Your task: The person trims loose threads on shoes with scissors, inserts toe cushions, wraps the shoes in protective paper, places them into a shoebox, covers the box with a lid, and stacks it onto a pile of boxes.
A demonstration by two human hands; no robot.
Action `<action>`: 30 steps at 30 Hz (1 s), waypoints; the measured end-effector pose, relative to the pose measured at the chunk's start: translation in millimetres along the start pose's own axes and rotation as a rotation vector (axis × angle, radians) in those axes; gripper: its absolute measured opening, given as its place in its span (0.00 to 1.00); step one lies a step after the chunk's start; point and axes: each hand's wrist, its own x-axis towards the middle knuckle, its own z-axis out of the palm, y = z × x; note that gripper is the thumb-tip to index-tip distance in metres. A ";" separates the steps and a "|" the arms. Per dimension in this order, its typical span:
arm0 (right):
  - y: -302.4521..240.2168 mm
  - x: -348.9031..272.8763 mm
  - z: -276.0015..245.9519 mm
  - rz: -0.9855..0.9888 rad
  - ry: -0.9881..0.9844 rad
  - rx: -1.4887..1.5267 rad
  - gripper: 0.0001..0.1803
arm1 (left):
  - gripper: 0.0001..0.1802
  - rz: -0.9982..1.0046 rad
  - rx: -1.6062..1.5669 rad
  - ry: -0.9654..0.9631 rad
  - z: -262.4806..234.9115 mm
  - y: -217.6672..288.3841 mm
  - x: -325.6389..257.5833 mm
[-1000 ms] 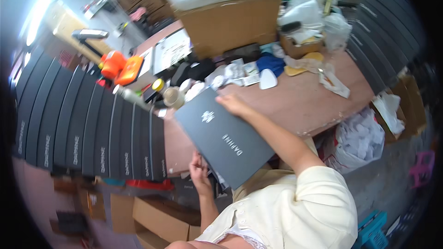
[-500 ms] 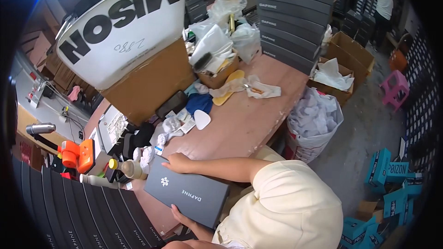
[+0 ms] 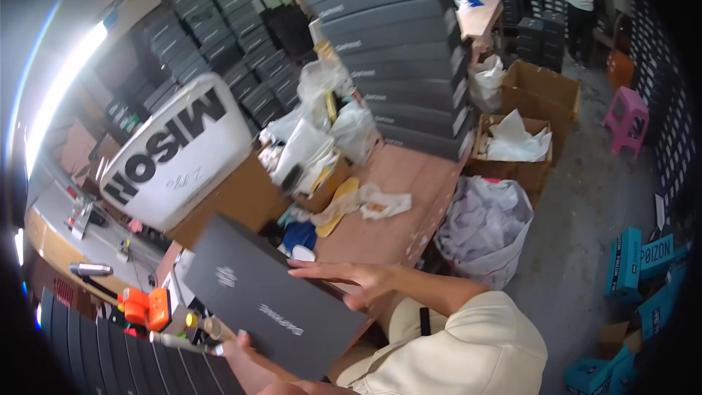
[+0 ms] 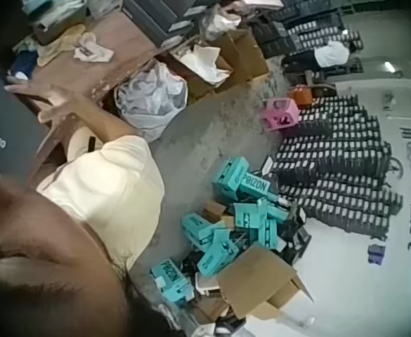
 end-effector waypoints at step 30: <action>-319.4 23.0 -485.6 0.050 1.333 -0.670 0.39 | 0.38 0.992 0.917 -1.121 595.1 -94.2 143.7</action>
